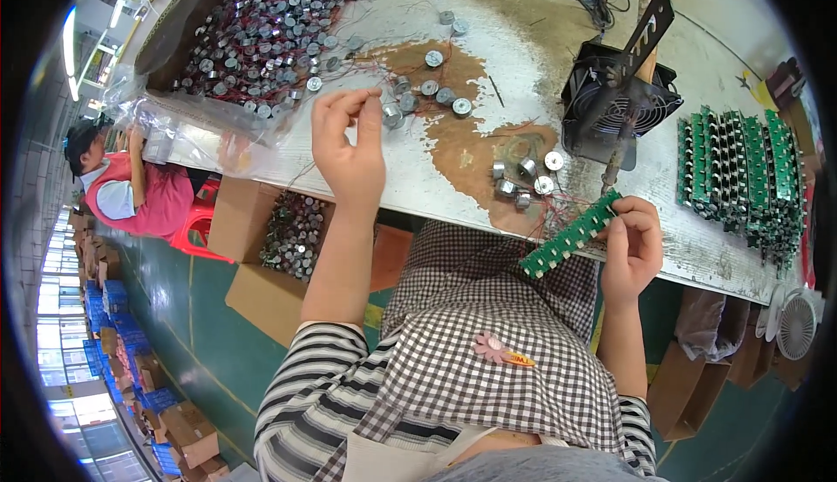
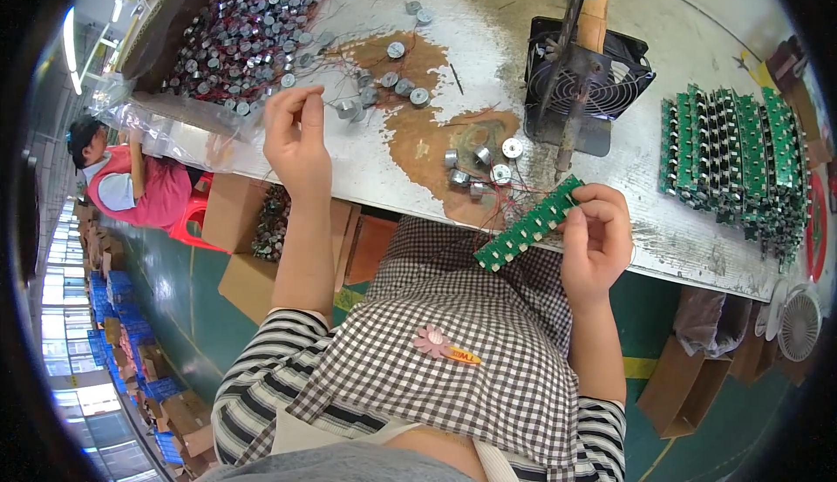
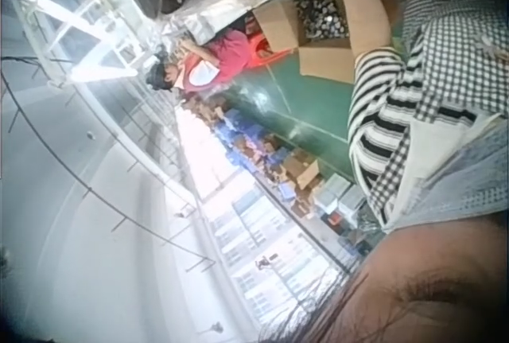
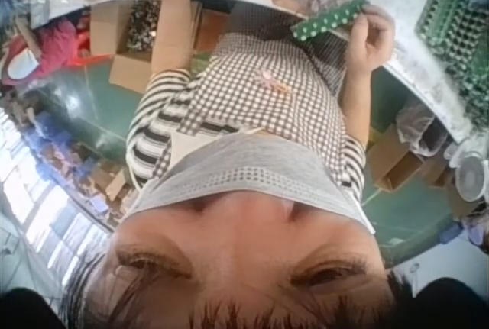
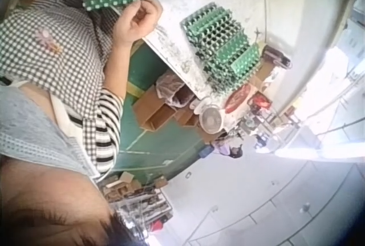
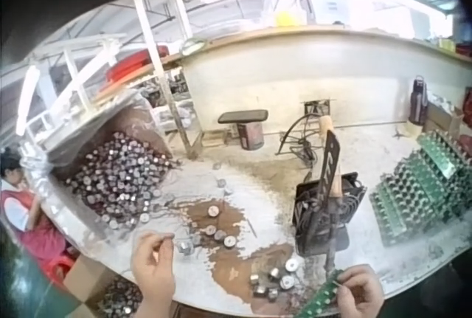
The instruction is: The person assembles electronic components by taking small circular parts from the workbench and inserting their wires into a circuit board by hand.
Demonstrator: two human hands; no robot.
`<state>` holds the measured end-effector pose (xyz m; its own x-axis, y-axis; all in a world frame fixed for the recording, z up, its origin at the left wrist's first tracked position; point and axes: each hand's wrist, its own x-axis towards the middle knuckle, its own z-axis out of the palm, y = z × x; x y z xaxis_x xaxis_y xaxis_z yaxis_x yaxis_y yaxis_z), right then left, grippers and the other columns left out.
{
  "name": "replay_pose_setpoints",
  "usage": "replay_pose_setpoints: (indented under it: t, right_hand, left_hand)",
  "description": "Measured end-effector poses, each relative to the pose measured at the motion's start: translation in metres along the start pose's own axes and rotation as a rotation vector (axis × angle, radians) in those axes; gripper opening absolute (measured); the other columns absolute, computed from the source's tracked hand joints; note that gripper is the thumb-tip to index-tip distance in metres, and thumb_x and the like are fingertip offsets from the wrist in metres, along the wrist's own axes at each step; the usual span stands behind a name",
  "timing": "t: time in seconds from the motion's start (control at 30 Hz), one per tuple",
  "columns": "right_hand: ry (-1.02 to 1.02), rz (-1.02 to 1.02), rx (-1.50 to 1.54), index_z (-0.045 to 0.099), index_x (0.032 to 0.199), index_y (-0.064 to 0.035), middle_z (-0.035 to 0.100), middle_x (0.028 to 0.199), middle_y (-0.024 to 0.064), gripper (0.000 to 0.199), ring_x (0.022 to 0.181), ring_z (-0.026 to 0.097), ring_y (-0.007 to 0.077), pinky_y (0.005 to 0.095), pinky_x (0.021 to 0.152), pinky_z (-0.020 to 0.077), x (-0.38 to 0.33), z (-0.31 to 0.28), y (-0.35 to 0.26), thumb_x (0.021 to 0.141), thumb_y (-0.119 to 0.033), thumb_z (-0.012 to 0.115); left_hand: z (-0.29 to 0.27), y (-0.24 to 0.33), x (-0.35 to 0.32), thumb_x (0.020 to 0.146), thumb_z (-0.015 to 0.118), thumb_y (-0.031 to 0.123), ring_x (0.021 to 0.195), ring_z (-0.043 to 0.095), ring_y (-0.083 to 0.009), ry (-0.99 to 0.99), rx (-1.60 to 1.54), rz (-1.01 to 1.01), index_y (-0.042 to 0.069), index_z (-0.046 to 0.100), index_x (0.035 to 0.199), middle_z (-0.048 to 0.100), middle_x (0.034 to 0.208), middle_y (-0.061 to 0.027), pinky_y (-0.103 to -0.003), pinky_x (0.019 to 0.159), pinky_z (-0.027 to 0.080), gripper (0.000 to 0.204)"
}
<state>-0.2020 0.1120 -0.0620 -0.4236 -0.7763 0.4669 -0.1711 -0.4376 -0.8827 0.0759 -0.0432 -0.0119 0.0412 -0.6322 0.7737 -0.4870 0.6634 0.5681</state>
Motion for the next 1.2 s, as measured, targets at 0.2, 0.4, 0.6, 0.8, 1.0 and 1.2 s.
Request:
replay_pose_setpoints:
  t: [0.2,0.4,0.6,0.8,1.0,1.2]
  right_hand:
    - [-0.025,0.013,-0.085,0.054,0.089,0.0031,0.054,0.104,0.0116,0.006,0.069,0.054,0.0071,0.0183,0.058,0.0459,0.001,0.004,-0.004,0.086,0.007,0.057]
    - [-0.075,0.018,0.049,0.047,0.086,0.0014,0.053,0.107,0.0168,0.012,0.079,0.053,0.0113,0.0214,0.067,0.0456,-0.006,0.008,-0.002,0.087,0.0,0.059]
    - [-0.065,0.015,0.034,0.047,0.089,0.0029,0.057,0.106,0.0186,0.008,0.072,0.056,0.01,0.0219,0.064,0.0487,-0.009,0.008,0.0,0.086,0.005,0.054]
    - [-0.03,-0.027,-0.063,0.056,0.087,0.0037,0.059,0.1,0.0153,0.006,0.072,0.06,0.0126,0.0221,0.058,0.0523,-0.004,0.01,-0.005,0.083,0.004,0.062]
    - [-0.018,-0.08,-0.071,0.056,0.086,0.0037,0.057,0.097,0.0135,0.007,0.071,0.059,0.0116,0.0217,0.057,0.0526,-0.002,0.009,-0.005,0.082,0.005,0.062]
    - [0.002,-0.024,-0.067,0.057,0.085,0.0037,0.056,0.096,0.013,0.006,0.068,0.058,0.0105,0.0211,0.054,0.0524,0.002,0.014,-0.015,0.082,0.006,0.062]
  left_hand:
    - [0.017,0.06,-0.014,0.093,0.054,0.005,0.071,0.061,-0.0126,-0.491,-0.84,-0.577,-0.002,0.059,0.103,0.064,0.086,-0.009,-0.023,0.064,0.048,0.013]
    - [0.047,0.081,-0.035,0.089,0.063,0.009,0.058,0.058,-0.0092,-0.823,-0.894,-1.024,-0.003,0.058,0.104,0.066,0.077,-0.0097,-0.019,0.052,0.045,0.02]
    - [0.066,0.097,-0.044,0.088,0.064,0.01,0.063,0.056,-0.0062,-0.888,-0.717,-0.88,-0.001,0.064,0.087,0.062,0.072,-0.0013,-0.02,0.057,0.045,0.01]
    - [0.08,0.091,-0.054,0.084,0.067,0.011,0.064,0.057,-0.0062,-0.881,-0.532,-0.463,-0.002,0.064,0.087,0.063,0.075,-0.0016,-0.019,0.057,0.044,0.013]
    - [0.088,0.109,-0.039,0.083,0.066,0.011,0.063,0.054,-0.0041,-0.955,-0.606,-0.799,-0.003,0.063,0.086,0.062,0.075,-0.0015,-0.019,0.055,0.043,0.014]
    - [0.091,0.105,-0.043,0.083,0.065,0.01,0.062,0.053,-0.0033,-0.922,-0.644,-0.799,-0.003,0.062,0.083,0.061,0.072,-0.001,-0.019,0.054,0.042,0.013]
